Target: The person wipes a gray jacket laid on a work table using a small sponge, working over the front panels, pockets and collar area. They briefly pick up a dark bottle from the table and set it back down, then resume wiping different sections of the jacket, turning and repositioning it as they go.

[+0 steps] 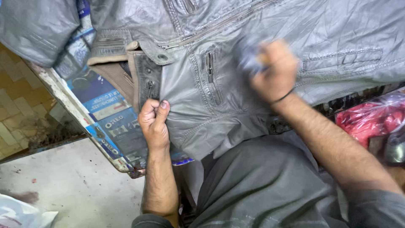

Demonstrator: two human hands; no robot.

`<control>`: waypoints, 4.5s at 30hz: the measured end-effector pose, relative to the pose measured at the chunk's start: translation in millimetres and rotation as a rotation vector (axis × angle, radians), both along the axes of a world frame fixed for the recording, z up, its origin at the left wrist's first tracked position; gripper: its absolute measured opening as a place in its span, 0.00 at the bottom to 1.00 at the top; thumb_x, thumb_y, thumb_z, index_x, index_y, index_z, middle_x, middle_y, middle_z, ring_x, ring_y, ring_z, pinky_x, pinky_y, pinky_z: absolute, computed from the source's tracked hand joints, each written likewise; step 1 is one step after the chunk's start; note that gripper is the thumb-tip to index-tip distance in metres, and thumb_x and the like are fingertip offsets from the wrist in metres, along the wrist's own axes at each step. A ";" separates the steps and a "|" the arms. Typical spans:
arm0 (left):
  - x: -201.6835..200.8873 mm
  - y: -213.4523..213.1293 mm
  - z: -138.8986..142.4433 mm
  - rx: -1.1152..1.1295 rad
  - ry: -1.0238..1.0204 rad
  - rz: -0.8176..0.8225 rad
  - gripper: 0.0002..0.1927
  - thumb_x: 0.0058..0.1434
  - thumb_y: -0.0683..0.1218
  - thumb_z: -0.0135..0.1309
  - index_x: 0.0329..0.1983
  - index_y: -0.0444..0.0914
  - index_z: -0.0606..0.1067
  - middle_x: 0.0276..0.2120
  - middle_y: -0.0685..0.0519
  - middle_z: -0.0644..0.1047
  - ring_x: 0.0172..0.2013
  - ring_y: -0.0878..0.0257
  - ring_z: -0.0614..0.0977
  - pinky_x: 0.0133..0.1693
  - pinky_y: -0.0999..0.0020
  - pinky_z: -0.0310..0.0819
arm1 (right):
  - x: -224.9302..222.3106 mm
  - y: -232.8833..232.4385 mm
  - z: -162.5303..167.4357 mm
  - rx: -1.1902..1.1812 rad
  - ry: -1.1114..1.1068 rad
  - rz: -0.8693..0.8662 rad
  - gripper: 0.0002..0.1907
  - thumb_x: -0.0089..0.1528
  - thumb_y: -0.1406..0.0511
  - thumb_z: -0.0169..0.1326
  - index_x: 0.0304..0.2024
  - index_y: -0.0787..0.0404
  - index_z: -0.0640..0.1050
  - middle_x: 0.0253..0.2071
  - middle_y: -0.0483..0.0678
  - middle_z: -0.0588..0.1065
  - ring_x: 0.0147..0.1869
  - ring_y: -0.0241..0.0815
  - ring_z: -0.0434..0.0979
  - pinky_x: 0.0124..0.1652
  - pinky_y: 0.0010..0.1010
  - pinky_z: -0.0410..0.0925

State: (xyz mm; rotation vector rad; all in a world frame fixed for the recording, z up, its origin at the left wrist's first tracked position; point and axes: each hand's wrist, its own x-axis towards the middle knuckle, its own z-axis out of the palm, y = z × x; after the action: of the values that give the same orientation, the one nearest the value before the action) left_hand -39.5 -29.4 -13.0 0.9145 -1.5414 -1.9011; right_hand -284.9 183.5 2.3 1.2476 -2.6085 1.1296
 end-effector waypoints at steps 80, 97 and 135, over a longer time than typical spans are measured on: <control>39.5 61.9 38.8 -0.455 -0.474 -0.101 0.29 0.66 0.44 0.61 0.66 0.32 0.64 0.46 0.48 0.72 0.43 0.63 0.75 0.46 0.69 0.69 | -20.7 196.2 82.2 0.545 0.372 -0.386 0.22 0.45 0.73 0.62 0.43 0.54 0.86 0.43 0.47 0.80 0.48 0.56 0.76 0.46 0.45 0.66; 41.3 126.4 68.3 -0.871 -0.419 0.069 0.35 0.59 0.40 0.70 0.67 0.35 0.66 0.58 0.40 0.68 0.55 0.50 0.74 0.56 0.59 0.72 | -108.5 311.9 50.0 0.448 0.651 -0.302 0.11 0.60 0.67 0.67 0.44 0.50 0.82 0.47 0.42 0.79 0.53 0.49 0.75 0.53 0.45 0.64; 59.4 162.9 -21.4 -0.873 0.003 -0.661 0.18 0.58 0.44 0.66 0.50 0.37 0.76 0.32 0.50 0.77 0.33 0.55 0.82 0.35 0.62 0.78 | -27.4 157.9 32.0 0.295 0.497 0.054 0.14 0.54 0.69 0.60 0.43 0.52 0.84 0.49 0.45 0.78 0.53 0.50 0.75 0.52 0.47 0.63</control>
State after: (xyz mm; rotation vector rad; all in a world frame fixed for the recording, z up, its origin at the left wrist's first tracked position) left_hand 19.9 133.4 -34.4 0.0003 -2.5474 -1.2858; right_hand -312.3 341.5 34.3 1.4294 -2.4134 0.3678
